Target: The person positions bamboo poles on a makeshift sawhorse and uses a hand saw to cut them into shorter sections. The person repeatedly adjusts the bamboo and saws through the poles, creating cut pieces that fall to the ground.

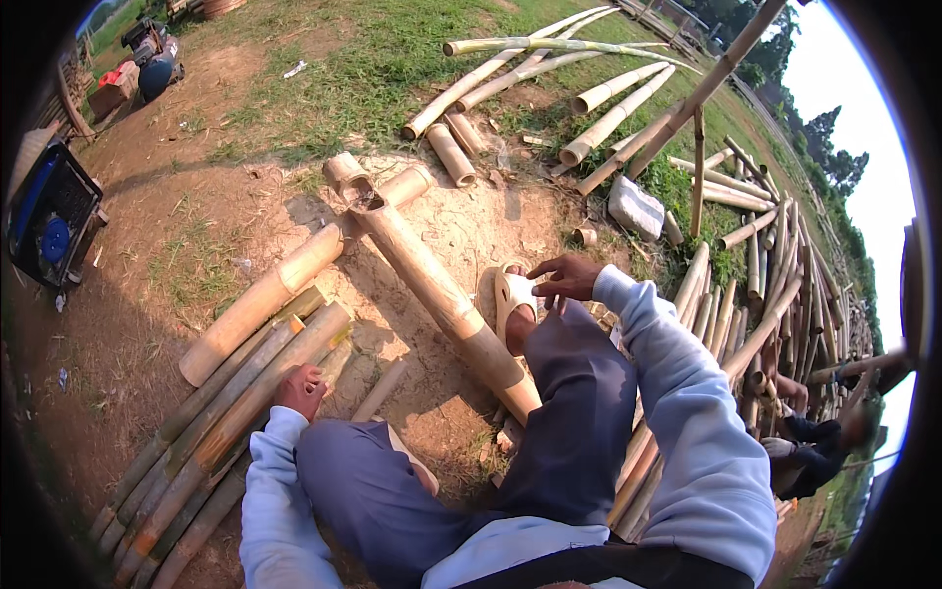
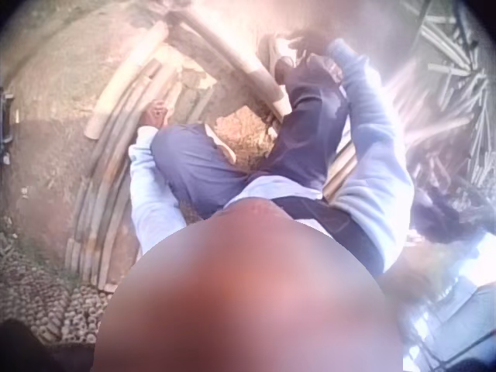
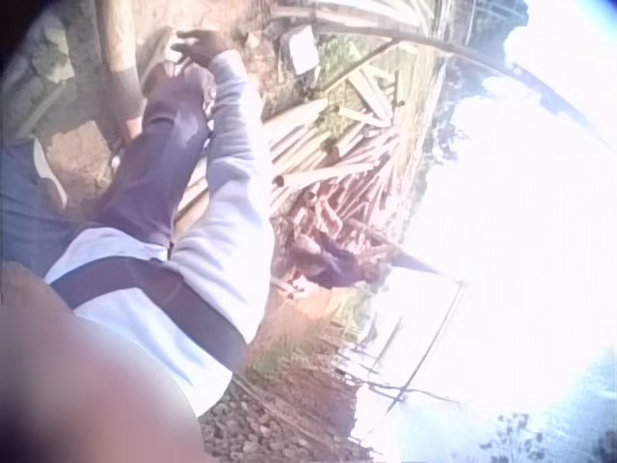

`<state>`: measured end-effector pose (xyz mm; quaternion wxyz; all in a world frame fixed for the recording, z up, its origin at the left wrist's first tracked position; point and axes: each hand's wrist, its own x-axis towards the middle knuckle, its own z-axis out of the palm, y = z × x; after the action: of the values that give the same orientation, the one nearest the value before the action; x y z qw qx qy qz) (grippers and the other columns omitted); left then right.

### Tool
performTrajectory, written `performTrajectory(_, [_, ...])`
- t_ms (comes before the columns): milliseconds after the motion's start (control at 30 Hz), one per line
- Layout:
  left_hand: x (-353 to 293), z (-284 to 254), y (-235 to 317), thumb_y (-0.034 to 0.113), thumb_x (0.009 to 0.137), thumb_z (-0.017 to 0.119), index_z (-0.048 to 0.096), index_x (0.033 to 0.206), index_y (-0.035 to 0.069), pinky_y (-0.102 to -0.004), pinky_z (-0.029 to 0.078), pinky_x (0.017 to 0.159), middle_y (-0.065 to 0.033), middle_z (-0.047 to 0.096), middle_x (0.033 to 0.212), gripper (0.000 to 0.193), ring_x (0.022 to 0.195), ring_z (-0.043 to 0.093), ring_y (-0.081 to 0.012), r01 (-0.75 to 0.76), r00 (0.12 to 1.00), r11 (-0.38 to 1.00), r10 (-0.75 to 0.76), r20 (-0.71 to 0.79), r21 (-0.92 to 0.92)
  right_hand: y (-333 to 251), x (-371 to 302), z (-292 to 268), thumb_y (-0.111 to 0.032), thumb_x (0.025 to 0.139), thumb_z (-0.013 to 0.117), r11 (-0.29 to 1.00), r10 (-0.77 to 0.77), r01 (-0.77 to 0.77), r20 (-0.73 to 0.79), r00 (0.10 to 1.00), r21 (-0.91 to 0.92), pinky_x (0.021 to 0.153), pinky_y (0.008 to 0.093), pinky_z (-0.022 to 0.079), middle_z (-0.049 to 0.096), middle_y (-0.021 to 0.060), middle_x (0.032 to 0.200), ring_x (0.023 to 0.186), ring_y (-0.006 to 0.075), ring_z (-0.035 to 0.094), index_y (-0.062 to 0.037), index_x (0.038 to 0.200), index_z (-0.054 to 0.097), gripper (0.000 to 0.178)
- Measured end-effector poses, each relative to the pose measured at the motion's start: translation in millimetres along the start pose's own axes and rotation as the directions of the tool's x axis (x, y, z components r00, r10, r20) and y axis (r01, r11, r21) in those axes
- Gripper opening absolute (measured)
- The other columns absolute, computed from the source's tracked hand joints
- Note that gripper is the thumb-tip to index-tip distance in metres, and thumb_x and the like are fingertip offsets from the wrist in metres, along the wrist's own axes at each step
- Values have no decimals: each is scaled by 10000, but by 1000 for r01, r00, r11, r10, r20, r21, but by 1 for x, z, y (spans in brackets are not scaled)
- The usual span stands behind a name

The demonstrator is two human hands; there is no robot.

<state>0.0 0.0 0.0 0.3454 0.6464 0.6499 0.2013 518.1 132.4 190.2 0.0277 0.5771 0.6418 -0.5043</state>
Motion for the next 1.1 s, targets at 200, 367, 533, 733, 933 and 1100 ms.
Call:
performTrajectory(200, [170, -56, 43, 173, 874, 689, 590, 1037, 74, -360, 483, 585, -92, 661, 808, 215, 592, 608, -236, -189, 958, 969, 218, -185, 161, -49, 233, -86, -374, 873, 646, 770, -290, 24, -316, 904, -638, 887, 427, 514, 720, 173, 979, 955, 338, 685, -91, 1249, 639, 471])
performTrajectory(367, [261, -60, 90, 147, 879, 682, 532, 1125, 97, -336, 478, 564, -72, 646, 843, 292, 586, 607, -197, -253, 946, 964, 264, -188, 82, -18, 275, -128, -403, 887, 612, 707, -236, -116, -388, 891, -698, 861, 417, 521, 726, 132, 961, 942, 319, 683, -151, 1287, 604, 473])
performTrajectory(533, [269, -36, 125, 133, 874, 678, 525, 1139, 105, -345, 500, 586, -83, 662, 865, 307, 638, 642, -213, -150, 986, 987, 145, -81, -56, 105, 142, -126, -324, 859, 640, 836, 11, -202, -353, 936, -510, 725, 406, 528, 706, 104, 805, 763, 303, 686, -119, 1141, 660, 350])
performTrajectory(733, [251, -41, 205, 238, 892, 665, 563, 1125, 113, -403, 507, 684, -71, 684, 932, 283, 741, 654, -265, 42, 964, 999, -48, 260, 31, 194, -150, 31, -433, 804, 687, 689, 710, -692, 9, 704, -217, 824, 425, 532, 712, 189, 985, 902, 337, 681, -121, 1066, 720, 409])
performTrajectory(933, [261, -56, 325, 282, 878, 682, 591, 1089, 113, -414, 517, 739, -80, 702, 962, 285, 817, 672, -286, 177, 891, 977, -212, 402, 123, 110, -255, 104, -488, 838, 613, 425, 776, -866, 387, 498, 263, 785, 422, 537, 705, 200, 1003, 872, 326, 679, -93, 1125, 677, 492])
performTrajectory(1100, [315, -55, 425, 278, 872, 680, 585, 1081, 106, -419, 519, 759, -86, 707, 950, 287, 877, 677, -309, 84, 853, 978, -169, 494, 190, 50, -225, 65, -534, 866, 552, 266, 709, -800, 453, 540, 538, 752, 420, 542, 700, 209, 1017, 846, 318, 678, -71, 1174, 641, 563])
